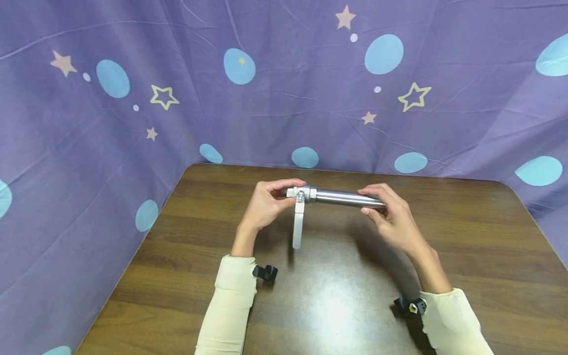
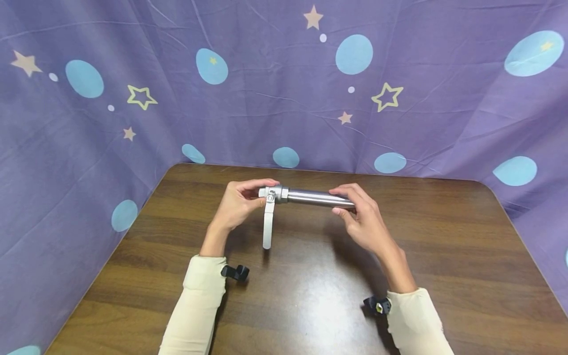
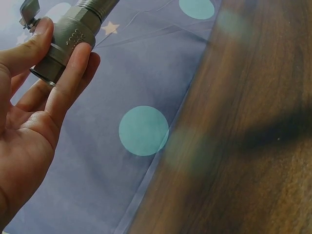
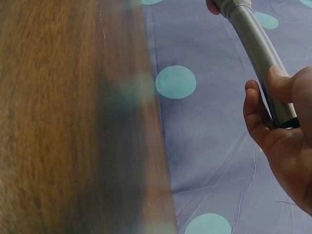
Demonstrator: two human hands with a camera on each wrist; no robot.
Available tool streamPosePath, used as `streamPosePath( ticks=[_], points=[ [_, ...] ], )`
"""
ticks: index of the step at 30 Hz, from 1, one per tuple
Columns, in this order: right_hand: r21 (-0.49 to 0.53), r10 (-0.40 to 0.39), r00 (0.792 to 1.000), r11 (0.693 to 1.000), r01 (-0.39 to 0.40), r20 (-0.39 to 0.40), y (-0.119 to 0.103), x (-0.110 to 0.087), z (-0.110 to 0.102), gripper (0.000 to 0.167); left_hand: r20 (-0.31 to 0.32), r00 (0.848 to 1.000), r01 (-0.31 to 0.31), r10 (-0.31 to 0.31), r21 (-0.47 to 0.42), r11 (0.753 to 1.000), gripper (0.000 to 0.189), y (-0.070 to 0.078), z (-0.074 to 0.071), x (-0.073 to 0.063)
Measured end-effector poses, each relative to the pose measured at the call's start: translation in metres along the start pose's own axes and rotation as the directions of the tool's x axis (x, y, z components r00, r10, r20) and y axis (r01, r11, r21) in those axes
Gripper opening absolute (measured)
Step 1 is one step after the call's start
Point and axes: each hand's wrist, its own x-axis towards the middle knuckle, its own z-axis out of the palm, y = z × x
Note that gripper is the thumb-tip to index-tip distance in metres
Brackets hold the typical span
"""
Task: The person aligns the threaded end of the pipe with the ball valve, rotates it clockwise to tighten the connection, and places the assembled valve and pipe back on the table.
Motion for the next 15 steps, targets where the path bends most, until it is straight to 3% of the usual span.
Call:
streamPosePath(
  ticks=[7,15],
  points=[
    [-0.008,-0.007,1.0,1.0,0.007,-0.005,0.0002,0.0012,-0.0009,0.045,0.002,1.0,-0.007,0.007,0.003,1.0,0.039,-0.0012,-0.0001,0.0006],
    [-0.016,0.045,0.999,0.999,-0.045,0.013,0.0023,0.0005,-0.0023,0.042,0.007,1.0,-0.008,0.008,-0.007,1.0,0.039,-0.0008,0.0006,0.0005]
  ],
)
